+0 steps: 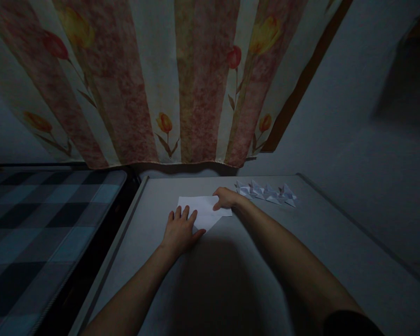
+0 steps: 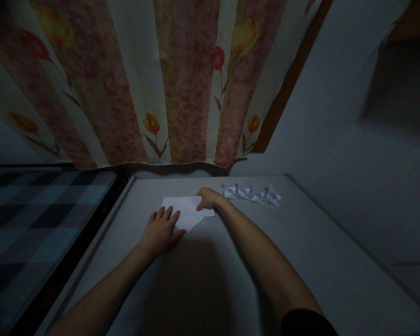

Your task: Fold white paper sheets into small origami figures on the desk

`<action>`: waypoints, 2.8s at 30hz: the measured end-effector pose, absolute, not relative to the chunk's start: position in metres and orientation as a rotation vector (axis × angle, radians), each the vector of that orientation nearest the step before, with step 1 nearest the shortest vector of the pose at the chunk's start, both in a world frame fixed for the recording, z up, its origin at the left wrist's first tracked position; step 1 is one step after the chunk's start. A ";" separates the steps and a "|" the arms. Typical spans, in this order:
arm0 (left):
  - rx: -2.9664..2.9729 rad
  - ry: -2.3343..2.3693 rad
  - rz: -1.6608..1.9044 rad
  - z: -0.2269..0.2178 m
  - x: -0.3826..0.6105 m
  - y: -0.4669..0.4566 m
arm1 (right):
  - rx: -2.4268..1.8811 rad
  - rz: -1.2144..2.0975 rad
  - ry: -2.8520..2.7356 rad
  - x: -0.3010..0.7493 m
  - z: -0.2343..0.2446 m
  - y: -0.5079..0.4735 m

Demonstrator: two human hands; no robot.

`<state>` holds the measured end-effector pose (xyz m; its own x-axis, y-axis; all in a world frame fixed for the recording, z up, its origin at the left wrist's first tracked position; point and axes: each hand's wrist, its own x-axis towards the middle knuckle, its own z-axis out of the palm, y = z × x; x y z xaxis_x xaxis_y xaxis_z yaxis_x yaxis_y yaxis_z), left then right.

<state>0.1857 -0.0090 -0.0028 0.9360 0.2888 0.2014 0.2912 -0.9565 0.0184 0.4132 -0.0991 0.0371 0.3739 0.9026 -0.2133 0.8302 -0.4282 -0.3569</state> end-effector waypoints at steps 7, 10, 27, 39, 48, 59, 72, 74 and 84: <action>-3.047 -0.295 -0.514 0.009 0.187 -0.011 | -2.479 0.210 -1.418 0.406 0.057 -0.107; -3.028 -0.219 -0.631 0.010 0.186 -0.011 | -2.402 -0.120 -1.324 0.401 0.066 -0.114; -3.094 -0.106 -0.541 0.004 0.187 -0.002 | -2.297 -0.293 -1.995 0.358 -0.002 -0.162; -3.293 -0.331 -0.596 -0.008 0.190 0.015 | -2.266 -0.210 -1.792 0.351 0.000 -0.175; -3.133 -0.509 -0.752 -0.006 0.190 0.016 | -2.426 -0.288 -1.606 0.349 0.008 -0.165; -3.107 0.008 -0.314 0.002 0.191 0.009 | -2.053 -0.275 -2.264 0.342 -0.003 -0.161; -3.174 -0.076 -0.303 0.009 0.188 0.003 | -2.272 -0.207 -2.115 0.375 0.008 -0.203; -3.179 -0.072 -0.296 0.010 0.188 0.002 | -2.316 -0.214 -2.169 0.375 0.013 -0.197; -3.136 -0.175 -0.351 0.009 0.187 -0.006 | -2.245 -0.501 -2.189 0.368 0.036 -0.187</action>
